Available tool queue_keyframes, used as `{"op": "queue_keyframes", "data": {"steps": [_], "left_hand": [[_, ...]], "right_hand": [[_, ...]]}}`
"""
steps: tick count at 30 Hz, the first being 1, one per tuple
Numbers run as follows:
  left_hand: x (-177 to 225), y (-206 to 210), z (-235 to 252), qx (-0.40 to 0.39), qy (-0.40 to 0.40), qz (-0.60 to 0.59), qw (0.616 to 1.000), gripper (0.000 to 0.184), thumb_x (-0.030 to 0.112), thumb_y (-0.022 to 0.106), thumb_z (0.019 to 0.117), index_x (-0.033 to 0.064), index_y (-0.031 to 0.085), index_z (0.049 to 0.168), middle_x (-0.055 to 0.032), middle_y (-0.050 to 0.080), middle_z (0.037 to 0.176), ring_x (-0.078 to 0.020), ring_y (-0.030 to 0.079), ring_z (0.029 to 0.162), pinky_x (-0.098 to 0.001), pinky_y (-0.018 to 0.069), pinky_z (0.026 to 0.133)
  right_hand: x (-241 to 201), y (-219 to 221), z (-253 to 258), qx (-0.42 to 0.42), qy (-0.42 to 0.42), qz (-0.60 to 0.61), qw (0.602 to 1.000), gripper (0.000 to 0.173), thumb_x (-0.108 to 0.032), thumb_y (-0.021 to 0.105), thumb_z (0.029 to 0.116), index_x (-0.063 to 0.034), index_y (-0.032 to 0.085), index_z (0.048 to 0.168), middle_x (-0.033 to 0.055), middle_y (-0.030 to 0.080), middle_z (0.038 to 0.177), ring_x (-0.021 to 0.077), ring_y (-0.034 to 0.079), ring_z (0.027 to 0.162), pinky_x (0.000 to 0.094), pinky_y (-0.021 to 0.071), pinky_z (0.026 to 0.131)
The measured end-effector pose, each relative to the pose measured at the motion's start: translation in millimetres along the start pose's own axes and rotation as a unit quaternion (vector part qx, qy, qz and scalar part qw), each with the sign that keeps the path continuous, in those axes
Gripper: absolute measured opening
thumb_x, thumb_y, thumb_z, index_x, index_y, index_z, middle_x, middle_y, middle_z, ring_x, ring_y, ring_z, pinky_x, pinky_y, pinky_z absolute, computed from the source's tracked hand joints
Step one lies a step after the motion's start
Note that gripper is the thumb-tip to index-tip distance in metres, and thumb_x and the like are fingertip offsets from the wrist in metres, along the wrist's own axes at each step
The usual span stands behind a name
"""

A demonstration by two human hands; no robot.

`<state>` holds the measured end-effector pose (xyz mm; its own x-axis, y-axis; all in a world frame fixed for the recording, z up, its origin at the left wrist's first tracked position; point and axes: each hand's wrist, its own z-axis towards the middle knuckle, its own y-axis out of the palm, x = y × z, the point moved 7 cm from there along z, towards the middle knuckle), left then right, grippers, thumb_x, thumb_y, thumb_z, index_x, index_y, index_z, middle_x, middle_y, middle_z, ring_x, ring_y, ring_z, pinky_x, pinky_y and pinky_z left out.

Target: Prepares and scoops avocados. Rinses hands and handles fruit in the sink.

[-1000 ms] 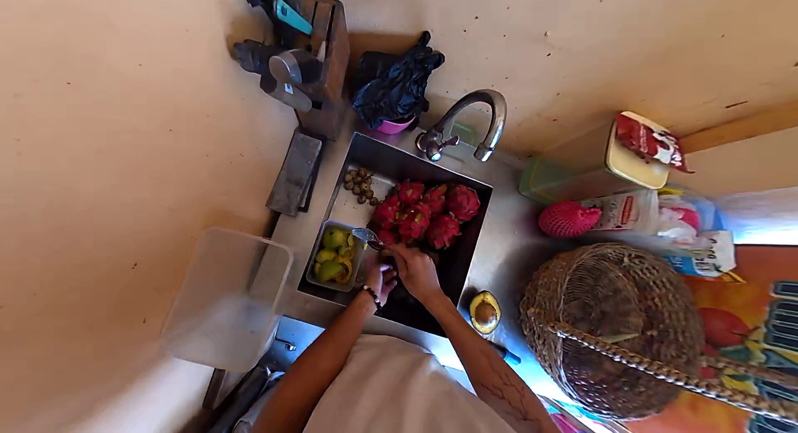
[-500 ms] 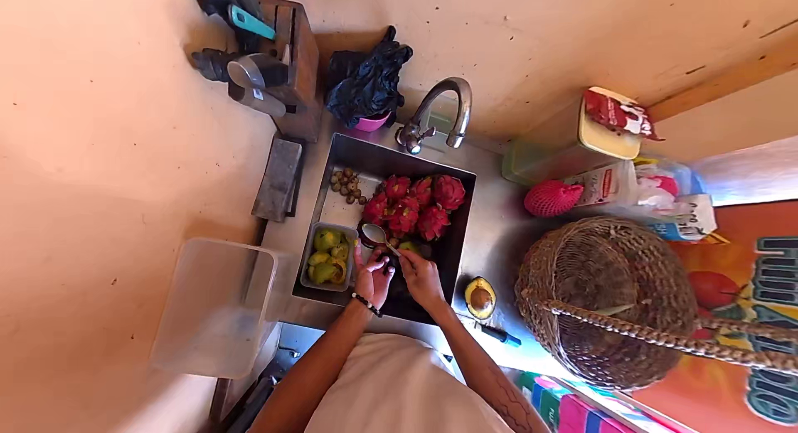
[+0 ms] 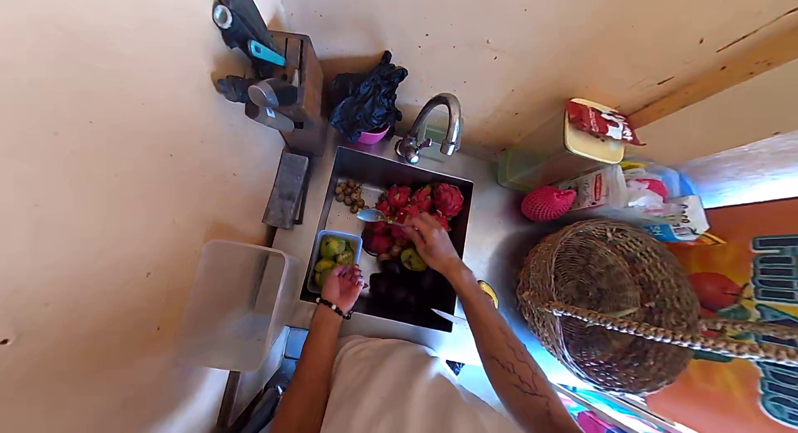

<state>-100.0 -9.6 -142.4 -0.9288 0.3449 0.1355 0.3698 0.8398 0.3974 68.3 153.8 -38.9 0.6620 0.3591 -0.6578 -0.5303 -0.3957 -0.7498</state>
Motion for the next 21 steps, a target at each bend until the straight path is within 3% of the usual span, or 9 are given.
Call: {"op": "queue_keyframes", "data": {"steps": [3,4,5,7,10,13,17,21], "left_hand": [[3,9,-12,0.015,0.025,0.180,0.983,0.029,0.024,0.031,0.1097,0.0035,0.050,0.118,-0.0080,0.062,0.079,-0.0120,0.056,0.055,-0.0243,0.0482,0.051],[1,12,-16,0.015,0.057,0.252,0.966,0.031,0.022,0.030,0.1111,0.0033,0.048,0.127,-0.0081,0.062,0.078,-0.0124,0.056,0.055,-0.0254,0.0483,0.051],[-1,16,-20,-0.001,0.089,0.317,0.944,0.035,0.019,0.031,0.1116,0.0029,0.044,0.140,-0.0078,0.062,0.078,-0.0120,0.057,0.055,-0.0257,0.0488,0.051],[-13,26,-27,-0.049,0.133,0.398,0.906,0.040,0.013,0.034,0.1105,-0.0004,0.038,0.148,-0.0069,0.062,0.079,-0.0104,0.056,0.056,-0.0258,0.0485,0.053],[-38,30,-12,-0.102,0.103,0.383,0.912,0.034,0.011,0.034,0.1102,-0.0002,0.046,0.139,-0.0063,0.062,0.080,-0.0109,0.057,0.058,-0.0263,0.0502,0.055],[-55,29,17,-0.093,0.011,0.395,0.914,0.030,0.014,0.035,0.1108,0.0031,0.049,0.136,-0.0078,0.062,0.086,-0.0134,0.060,0.063,-0.0279,0.0524,0.060],[-58,20,40,-0.027,-0.037,0.471,0.881,0.033,0.021,0.038,0.1114,0.0072,0.049,0.139,-0.0083,0.060,0.096,-0.0148,0.057,0.071,-0.0299,0.0494,0.064],[-48,17,28,0.021,-0.026,0.510,0.860,0.033,0.027,0.038,0.1116,0.0029,0.057,0.124,-0.0055,0.059,0.088,-0.0120,0.054,0.067,-0.0275,0.0472,0.062]], "right_hand": [[-9,-5,15,-0.075,0.010,-0.034,0.997,0.025,-0.018,0.055,0.1063,-0.0058,0.071,0.120,0.0172,0.072,0.111,0.0349,0.070,0.105,0.0568,0.0550,0.093],[-15,2,16,-0.122,0.001,-0.035,0.992,0.026,-0.018,0.053,0.1067,-0.0072,0.071,0.123,0.0176,0.073,0.109,0.0356,0.071,0.102,0.0587,0.0549,0.092],[-23,12,18,-0.170,-0.008,-0.040,0.985,0.029,-0.020,0.051,0.1075,-0.0099,0.071,0.126,0.0167,0.074,0.112,0.0356,0.071,0.106,0.0592,0.0532,0.096],[-38,37,22,-0.250,-0.026,-0.052,0.967,0.033,-0.025,0.049,0.1082,-0.0173,0.071,0.132,0.0146,0.074,0.116,0.0351,0.069,0.112,0.0593,0.0499,0.100],[-49,86,30,-0.364,-0.021,-0.056,0.929,0.031,-0.034,0.052,0.1077,-0.0225,0.074,0.127,0.0085,0.074,0.120,0.0295,0.067,0.117,0.0564,0.0473,0.103],[-52,125,37,-0.435,-0.017,-0.116,0.893,0.030,-0.036,0.054,0.1060,-0.0239,0.075,0.124,0.0104,0.073,0.121,0.0336,0.064,0.119,0.0609,0.0454,0.102],[-56,143,35,-0.466,-0.005,-0.162,0.870,0.030,-0.036,0.054,0.1053,-0.0257,0.074,0.125,0.0121,0.071,0.125,0.0360,0.062,0.123,0.0623,0.0442,0.103],[-62,148,21,-0.476,0.000,-0.229,0.849,0.029,-0.029,0.054,0.1037,-0.0231,0.073,0.125,0.0154,0.069,0.127,0.0393,0.061,0.124,0.0651,0.0444,0.101]]}}
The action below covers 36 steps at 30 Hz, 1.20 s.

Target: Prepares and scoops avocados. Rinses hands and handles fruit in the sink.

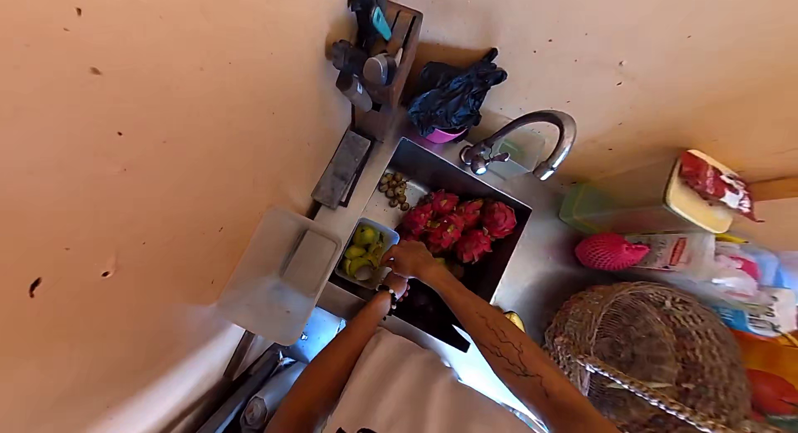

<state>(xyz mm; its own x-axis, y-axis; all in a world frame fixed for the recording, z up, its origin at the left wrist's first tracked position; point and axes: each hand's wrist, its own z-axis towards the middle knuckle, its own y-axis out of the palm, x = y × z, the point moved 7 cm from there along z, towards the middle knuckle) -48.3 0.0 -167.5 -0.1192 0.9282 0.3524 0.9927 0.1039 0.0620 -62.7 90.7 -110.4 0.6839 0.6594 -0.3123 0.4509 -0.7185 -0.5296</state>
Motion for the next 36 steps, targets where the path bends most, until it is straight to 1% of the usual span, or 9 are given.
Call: {"op": "queue_keyframes", "data": {"steps": [5,8,11,15,18,22,32,34,36], "left_hand": [[7,-7,-23,0.002,0.022,0.002,1.000,0.032,0.017,0.040,0.1106,0.0015,0.052,0.136,-0.0101,0.059,0.100,-0.0147,0.056,0.077,-0.0302,0.0490,0.070],[11,2,-1,-0.036,0.134,-0.093,0.986,0.035,0.008,0.041,0.1072,0.0026,0.052,0.140,-0.0138,0.064,0.110,-0.0185,0.063,0.084,-0.0345,0.0533,0.072],[55,2,-6,-0.046,0.304,-0.111,0.945,0.040,0.002,0.038,0.1040,0.0003,0.053,0.141,-0.0147,0.066,0.117,-0.0183,0.068,0.093,-0.0339,0.0576,0.076],[124,-2,-7,0.072,0.422,0.179,0.886,0.041,0.002,0.038,0.1038,0.0032,0.061,0.138,-0.0190,0.068,0.119,-0.0250,0.067,0.104,-0.0375,0.0535,0.094],[172,16,-14,0.116,0.331,0.505,0.789,0.052,0.013,0.041,0.1053,0.0333,0.048,0.152,-0.0178,0.058,0.141,-0.0363,0.059,0.126,-0.0541,0.0476,0.103],[217,30,-20,0.128,0.302,0.594,0.734,0.049,0.016,0.044,0.1046,0.0352,0.052,0.149,-0.0177,0.054,0.147,-0.0400,0.057,0.129,-0.0595,0.0470,0.101],[238,36,-18,0.136,0.296,0.626,0.708,0.046,0.017,0.044,0.1053,0.0349,0.056,0.146,-0.0135,0.056,0.146,-0.0392,0.056,0.130,-0.0610,0.0460,0.102],[238,34,-21,0.129,0.314,0.592,0.731,0.042,0.017,0.043,0.1060,0.0277,0.061,0.142,-0.0151,0.058,0.143,-0.0375,0.057,0.129,-0.0589,0.0453,0.104],[240,32,-15,0.093,0.333,0.469,0.813,0.036,0.016,0.043,0.1078,0.0089,0.064,0.136,-0.0184,0.064,0.133,-0.0321,0.062,0.123,-0.0505,0.0457,0.107]], "right_hand": [[-14,-31,-68,0.093,0.053,-0.019,0.994,0.026,-0.017,0.052,0.1041,-0.0038,0.070,0.118,0.0269,0.070,0.114,0.0492,0.066,0.109,0.0685,0.0499,0.087],[48,-65,-113,0.170,0.081,0.058,0.980,0.031,-0.031,0.053,0.1064,-0.0131,0.072,0.124,0.0199,0.070,0.121,0.0423,0.065,0.117,0.0651,0.0488,0.097],[131,-107,-146,0.327,0.046,0.120,0.936,0.022,-0.022,0.066,0.1006,-0.0075,0.078,0.112,0.0226,0.066,0.127,0.0413,0.058,0.125,0.0592,0.0441,0.109],[166,-152,-155,0.481,0.008,0.116,0.869,0.018,-0.015,0.069,0.0984,-0.0007,0.075,0.108,0.0263,0.064,0.130,0.0455,0.058,0.126,0.0586,0.0440,0.110],[153,-162,-141,0.490,-0.112,0.163,0.849,0.019,-0.014,0.067,0.0981,0.0003,0.076,0.107,0.0215,0.068,0.130,0.0374,0.061,0.127,0.0509,0.0457,0.112],[163,-141,-153,0.514,-0.065,0.157,0.840,0.018,-0.011,0.066,0.0991,-0.0003,0.073,0.112,0.0171,0.070,0.122,0.0313,0.067,0.116,0.0495,0.0518,0.105],[202,-83,-177,0.549,0.061,0.247,0.796,0.018,-0.012,0.063,0.1006,-0.0008,0.076,0.107,0.0155,0.073,0.116,0.0310,0.067,0.116,0.0492,0.0507,0.105],[204,-73,-179,0.547,0.074,0.266,0.790,0.019,-0.013,0.063,0.1008,-0.0007,0.076,0.107,0.0158,0.072,0.116,0.0312,0.067,0.115,0.0501,0.0513,0.104],[204,-66,-183,0.540,0.099,0.283,0.786,0.019,-0.014,0.063,0.1011,-0.0008,0.076,0.107,0.0161,0.073,0.114,0.0312,0.067,0.114,0.0502,0.0515,0.103]]}}
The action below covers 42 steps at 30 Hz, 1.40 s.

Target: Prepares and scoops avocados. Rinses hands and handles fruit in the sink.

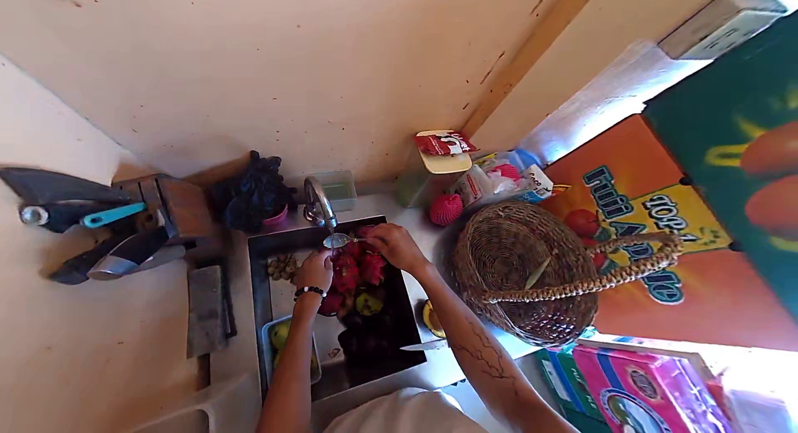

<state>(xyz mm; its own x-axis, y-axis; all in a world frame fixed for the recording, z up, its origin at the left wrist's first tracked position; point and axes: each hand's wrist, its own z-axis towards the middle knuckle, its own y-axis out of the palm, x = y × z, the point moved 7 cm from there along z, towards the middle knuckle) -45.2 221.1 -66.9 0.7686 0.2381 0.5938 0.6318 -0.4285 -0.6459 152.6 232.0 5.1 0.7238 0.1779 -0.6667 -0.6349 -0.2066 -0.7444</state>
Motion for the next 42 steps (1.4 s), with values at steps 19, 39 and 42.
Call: {"op": "queue_keyframes", "data": {"steps": [19,39,42], "left_hand": [[-7,87,76,0.080,-0.036,-0.817,0.570,0.025,0.019,0.033,0.1103,0.0197,0.047,0.090,0.0110,0.041,0.056,-0.0017,0.042,0.046,-0.0179,0.0441,0.051],[5,67,41,-0.039,-0.112,-0.765,0.633,0.058,0.043,0.008,0.1041,0.0144,0.026,0.151,-0.0185,0.047,0.147,-0.0353,0.056,0.125,-0.0588,0.0468,0.096],[7,71,28,-0.086,-0.117,-0.733,0.664,0.066,0.052,0.003,0.1039,0.0168,0.029,0.153,-0.0215,0.048,0.150,-0.0412,0.053,0.132,-0.0652,0.0445,0.099]], "right_hand": [[40,-56,-141,0.054,0.230,0.001,0.972,0.031,-0.023,0.050,0.1072,-0.0008,0.071,0.113,0.0152,0.073,0.100,0.0278,0.070,0.096,0.0502,0.0543,0.092],[58,20,-198,-0.054,0.292,-0.074,0.952,0.077,-0.034,0.083,0.0781,0.0043,0.051,0.136,0.0256,0.056,0.138,0.0399,0.061,0.121,0.0537,0.0520,0.100],[17,25,-152,-0.015,0.273,0.015,0.962,0.075,-0.040,0.081,0.0805,0.0033,0.053,0.136,0.0226,0.064,0.126,0.0359,0.066,0.111,0.0526,0.0543,0.096]]}}
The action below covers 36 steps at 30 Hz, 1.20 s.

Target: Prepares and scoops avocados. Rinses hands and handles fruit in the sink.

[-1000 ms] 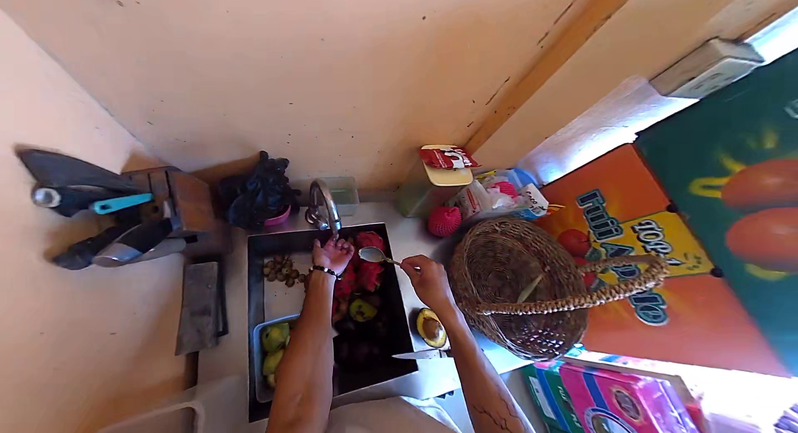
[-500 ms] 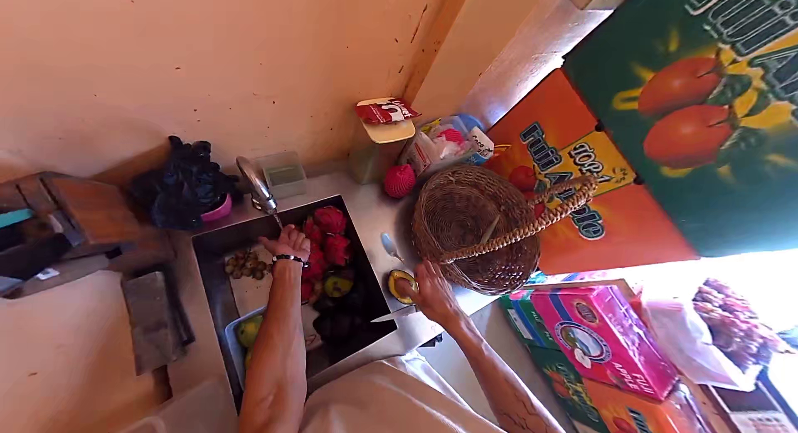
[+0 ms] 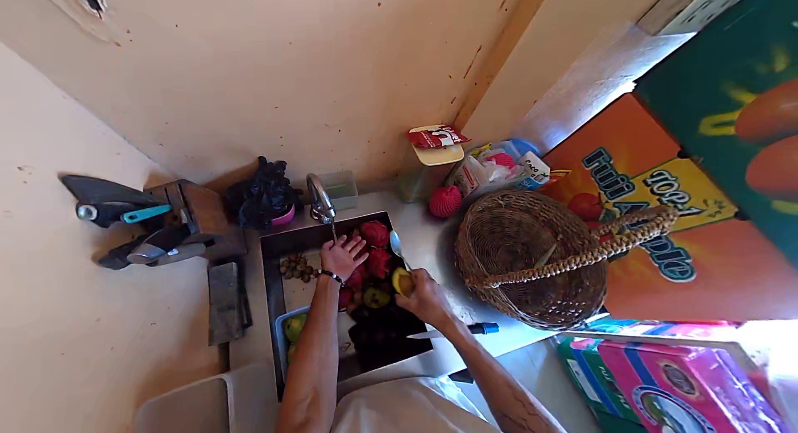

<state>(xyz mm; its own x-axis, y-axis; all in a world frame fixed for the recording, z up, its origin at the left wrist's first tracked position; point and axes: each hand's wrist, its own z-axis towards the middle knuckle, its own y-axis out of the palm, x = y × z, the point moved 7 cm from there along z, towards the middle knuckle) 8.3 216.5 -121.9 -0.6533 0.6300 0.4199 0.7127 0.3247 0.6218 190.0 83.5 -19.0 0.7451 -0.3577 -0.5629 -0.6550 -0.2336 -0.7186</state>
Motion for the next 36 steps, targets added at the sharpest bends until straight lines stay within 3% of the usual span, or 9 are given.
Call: {"op": "queue_keyframes", "data": {"steps": [5,8,10,14,17,20,24,28,36], "left_hand": [[-23,-5,-23,-0.081,0.000,0.016,0.997,0.074,0.063,0.008,0.1033,0.0166,0.053,0.140,-0.0175,0.065,0.129,-0.0342,0.066,0.108,-0.0488,0.0553,0.081],[-28,-36,-25,0.011,0.020,-0.053,0.998,0.048,0.046,0.034,0.1061,0.0072,0.061,0.115,-0.0190,0.069,0.103,-0.0341,0.069,0.088,-0.0492,0.0581,0.076],[-38,-59,-35,0.101,0.014,-0.072,0.992,0.047,0.043,0.035,0.1060,0.0061,0.060,0.119,-0.0204,0.068,0.101,-0.0347,0.069,0.087,-0.0510,0.0568,0.077],[-77,-80,-70,0.212,-0.056,-0.070,0.973,0.048,0.044,0.032,0.1066,0.0104,0.049,0.136,-0.0203,0.060,0.123,-0.0357,0.061,0.108,-0.0568,0.0522,0.085],[-108,-88,-79,0.241,-0.091,-0.055,0.965,0.045,0.042,0.032,0.1072,0.0098,0.050,0.133,-0.0198,0.061,0.119,-0.0342,0.062,0.103,-0.0543,0.0527,0.081],[-125,-85,-88,0.263,-0.094,-0.024,0.960,0.049,0.042,0.029,0.1100,0.0097,0.045,0.143,-0.0215,0.056,0.131,-0.0354,0.060,0.111,-0.0541,0.0529,0.086],[-145,-92,-98,0.293,-0.101,0.036,0.950,0.051,0.044,0.030,0.1105,0.0081,0.047,0.142,-0.0220,0.056,0.131,-0.0350,0.061,0.108,-0.0520,0.0541,0.083],[-164,-99,-111,0.275,-0.162,0.054,0.946,0.052,0.040,0.027,0.1112,0.0059,0.037,0.150,-0.0249,0.049,0.142,-0.0387,0.057,0.118,-0.0555,0.0532,0.089],[-113,-97,-115,0.035,-0.134,-0.011,0.990,0.051,0.038,0.024,0.1074,0.0093,0.060,0.128,-0.0195,0.069,0.110,-0.0351,0.070,0.093,-0.0490,0.0587,0.079]], "right_hand": [[-65,9,30,-0.008,-0.026,0.098,0.995,0.071,-0.051,0.072,0.0923,0.0079,0.056,0.129,0.0247,0.067,0.117,0.0351,0.066,0.109,0.0513,0.0521,0.098],[-52,9,28,-0.026,0.002,-0.004,1.000,0.062,-0.053,0.037,0.1080,0.0015,0.063,0.121,0.0211,0.069,0.112,0.0354,0.068,0.106,0.0554,0.0525,0.093],[-30,16,16,-0.062,0.019,-0.093,0.994,0.058,-0.044,0.023,0.1113,-0.0032,0.064,0.119,0.0188,0.071,0.104,0.0361,0.070,0.103,0.0576,0.0534,0.088],[-12,32,-28,-0.111,-0.046,-0.146,0.982,0.040,-0.036,0.040,0.1096,-0.0090,0.068,0.119,0.0184,0.073,0.096,0.0396,0.071,0.093,0.0600,0.0536,0.081],[-15,41,-58,-0.059,-0.111,-0.215,0.968,0.036,-0.024,0.045,0.1075,-0.0187,0.070,0.134,0.0169,0.076,0.100,0.0406,0.073,0.091,0.0604,0.0562,0.076],[-12,48,-73,0.018,-0.147,-0.265,0.953,0.036,-0.002,0.056,0.0960,-0.0129,0.074,0.125,0.0194,0.074,0.095,0.0406,0.073,0.088,0.0546,0.0581,0.067],[-3,61,-75,-0.037,-0.092,-0.288,0.953,0.038,0.000,0.051,0.0990,-0.0099,0.070,0.130,0.0219,0.072,0.106,0.0422,0.071,0.100,0.0546,0.0576,0.073],[-3,76,-66,-0.139,-0.020,-0.295,0.945,0.037,0.002,0.045,0.1008,-0.0039,0.065,0.131,0.0259,0.067,0.120,0.0458,0.065,0.114,0.0601,0.0541,0.084],[-18,-7,-44,-0.093,0.050,-0.248,0.963,0.038,-0.029,0.040,0.1088,-0.0187,0.070,0.129,0.0191,0.073,0.116,0.0444,0.068,0.109,0.0668,0.0506,0.086]]}}
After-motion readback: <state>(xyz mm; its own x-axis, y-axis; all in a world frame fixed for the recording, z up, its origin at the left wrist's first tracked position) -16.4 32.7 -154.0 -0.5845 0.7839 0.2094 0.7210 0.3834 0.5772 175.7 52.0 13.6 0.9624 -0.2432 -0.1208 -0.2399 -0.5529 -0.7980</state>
